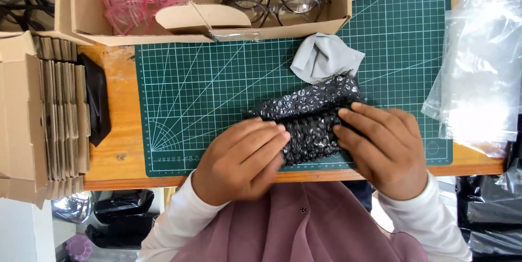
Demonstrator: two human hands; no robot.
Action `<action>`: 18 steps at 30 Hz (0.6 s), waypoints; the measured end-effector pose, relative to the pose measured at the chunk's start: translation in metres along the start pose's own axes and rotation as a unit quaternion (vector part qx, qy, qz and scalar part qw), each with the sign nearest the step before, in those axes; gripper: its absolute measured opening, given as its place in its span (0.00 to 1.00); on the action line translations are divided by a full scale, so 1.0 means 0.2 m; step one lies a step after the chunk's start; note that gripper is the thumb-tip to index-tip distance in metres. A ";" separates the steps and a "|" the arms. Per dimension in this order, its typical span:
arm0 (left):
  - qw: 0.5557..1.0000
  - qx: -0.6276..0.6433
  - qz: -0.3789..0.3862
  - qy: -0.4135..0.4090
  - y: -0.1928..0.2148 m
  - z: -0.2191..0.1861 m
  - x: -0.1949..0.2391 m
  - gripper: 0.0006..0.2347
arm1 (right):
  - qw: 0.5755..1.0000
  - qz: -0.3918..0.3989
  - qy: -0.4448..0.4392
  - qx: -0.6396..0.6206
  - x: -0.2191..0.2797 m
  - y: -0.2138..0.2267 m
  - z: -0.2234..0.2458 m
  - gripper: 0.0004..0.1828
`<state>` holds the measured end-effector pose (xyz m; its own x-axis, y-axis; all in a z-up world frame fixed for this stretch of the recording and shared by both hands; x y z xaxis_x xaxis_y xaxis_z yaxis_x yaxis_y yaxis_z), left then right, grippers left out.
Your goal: Cleaning sunglasses with a cloth and then packaging them using a plastic sleeve, bubble wrap, a cardboard box, and a shipping mailer.
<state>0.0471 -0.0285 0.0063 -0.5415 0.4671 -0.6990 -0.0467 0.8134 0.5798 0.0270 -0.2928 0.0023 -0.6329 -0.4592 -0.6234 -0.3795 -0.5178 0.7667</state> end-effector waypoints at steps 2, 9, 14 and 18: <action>0.998 -0.007 0.047 0.029 0.03 -0.01 0.03 0.25 | 0.998 0.033 0.009 -0.056 -0.01 0.00 -0.03 0.22; 0.992 -0.045 0.104 0.048 0.10 0.04 0.15 0.19 | 0.993 0.092 0.003 -0.072 0.00 -0.01 -0.01 0.22; 0.989 -0.063 0.052 0.120 0.15 0.06 0.22 0.30 | 0.984 0.048 -0.086 -0.148 -0.01 -0.10 0.08 0.18; 0.962 -0.200 0.026 0.183 0.19 0.06 0.31 0.27 | 0.979 -0.004 -0.202 -0.039 0.06 -0.22 0.19 0.23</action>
Point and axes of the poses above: each hand's wrist, its own x-axis away from the middle knuckle, its own y-axis out of the back of the hand, z = x × y, the point moved 1 cm from there along -x, towards the middle knuckle, and after that the axes turned 5 degrees about -z, right-handed, at the moved point
